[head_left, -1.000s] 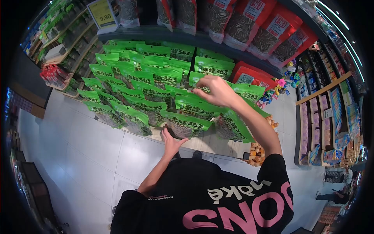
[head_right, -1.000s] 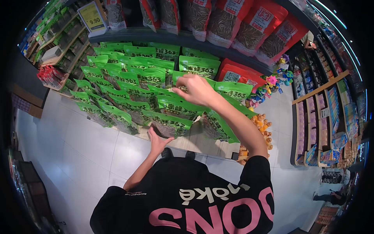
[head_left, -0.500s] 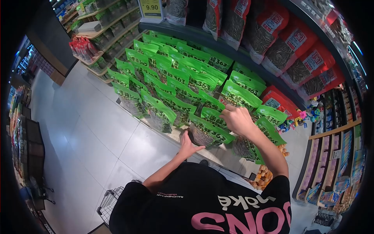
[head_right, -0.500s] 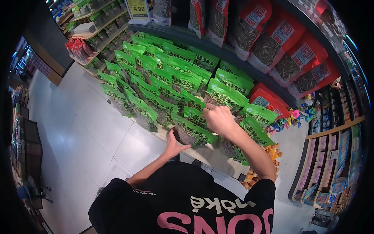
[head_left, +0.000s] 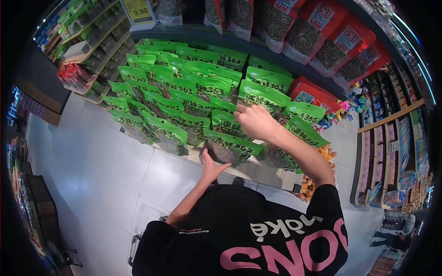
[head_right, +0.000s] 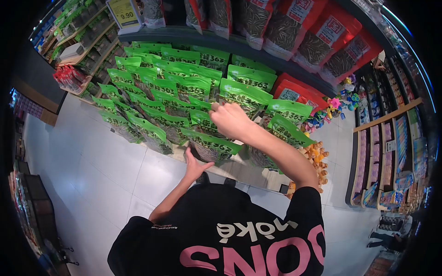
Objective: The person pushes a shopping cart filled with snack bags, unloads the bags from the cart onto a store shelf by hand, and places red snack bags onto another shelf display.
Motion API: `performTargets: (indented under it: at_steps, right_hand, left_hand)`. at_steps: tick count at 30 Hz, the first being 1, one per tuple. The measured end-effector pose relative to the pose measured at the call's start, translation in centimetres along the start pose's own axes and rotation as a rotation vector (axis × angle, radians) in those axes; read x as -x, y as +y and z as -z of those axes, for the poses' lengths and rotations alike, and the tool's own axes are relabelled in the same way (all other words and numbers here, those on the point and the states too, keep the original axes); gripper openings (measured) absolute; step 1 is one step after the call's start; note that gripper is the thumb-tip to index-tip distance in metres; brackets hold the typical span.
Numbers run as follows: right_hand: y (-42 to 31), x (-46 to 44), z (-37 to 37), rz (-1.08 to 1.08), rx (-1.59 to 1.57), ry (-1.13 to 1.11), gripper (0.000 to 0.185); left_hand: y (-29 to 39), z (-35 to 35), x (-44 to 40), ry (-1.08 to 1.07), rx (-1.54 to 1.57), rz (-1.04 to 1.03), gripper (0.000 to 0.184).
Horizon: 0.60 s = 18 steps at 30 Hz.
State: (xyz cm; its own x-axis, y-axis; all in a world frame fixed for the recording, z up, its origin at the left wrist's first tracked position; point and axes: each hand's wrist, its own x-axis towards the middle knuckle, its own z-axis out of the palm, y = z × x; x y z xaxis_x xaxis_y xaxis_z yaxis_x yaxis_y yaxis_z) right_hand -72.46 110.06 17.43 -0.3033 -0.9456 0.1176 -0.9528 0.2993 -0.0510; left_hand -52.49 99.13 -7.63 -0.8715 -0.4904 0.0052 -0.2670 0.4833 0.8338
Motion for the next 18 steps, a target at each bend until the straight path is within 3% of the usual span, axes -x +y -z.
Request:
performTargets:
  at_steps: [4,10,13,14,17,18]
  right_hand:
    - [0.9,0.1,0.5,-0.051,-0.155,0.003,0.016]
    - [7.1,0.7,2.5,-0.258,0.085,0.268,0.017]
    - [11.0,1.0,-0.3,-0.304,0.182,0.055,0.028]
    - [11.6,0.7,-1.0,-0.401,0.093,0.016,0.023]
    - [12.3,0.1,-1.5,-0.458,-0.104,0.005,0.017]
    - [11.8,0.2,-1.6,-0.428,-0.088,0.096,0.013]
  left_hand:
    - [0.4,0.3,0.0,-0.002,0.019,0.014,0.122]
    - [0.2,0.4,0.1,0.026,0.055,-0.033,0.120]
    - [0.2,0.3,0.1,0.031,0.049,-0.033,0.119]
    - [0.2,0.4,0.1,0.031,0.041,-0.026,0.119]
    - [0.0,0.3,0.1,0.025,0.056,-0.023,0.119]
    - [-0.1,0.3,0.1,0.028,0.048,-0.026,0.119]
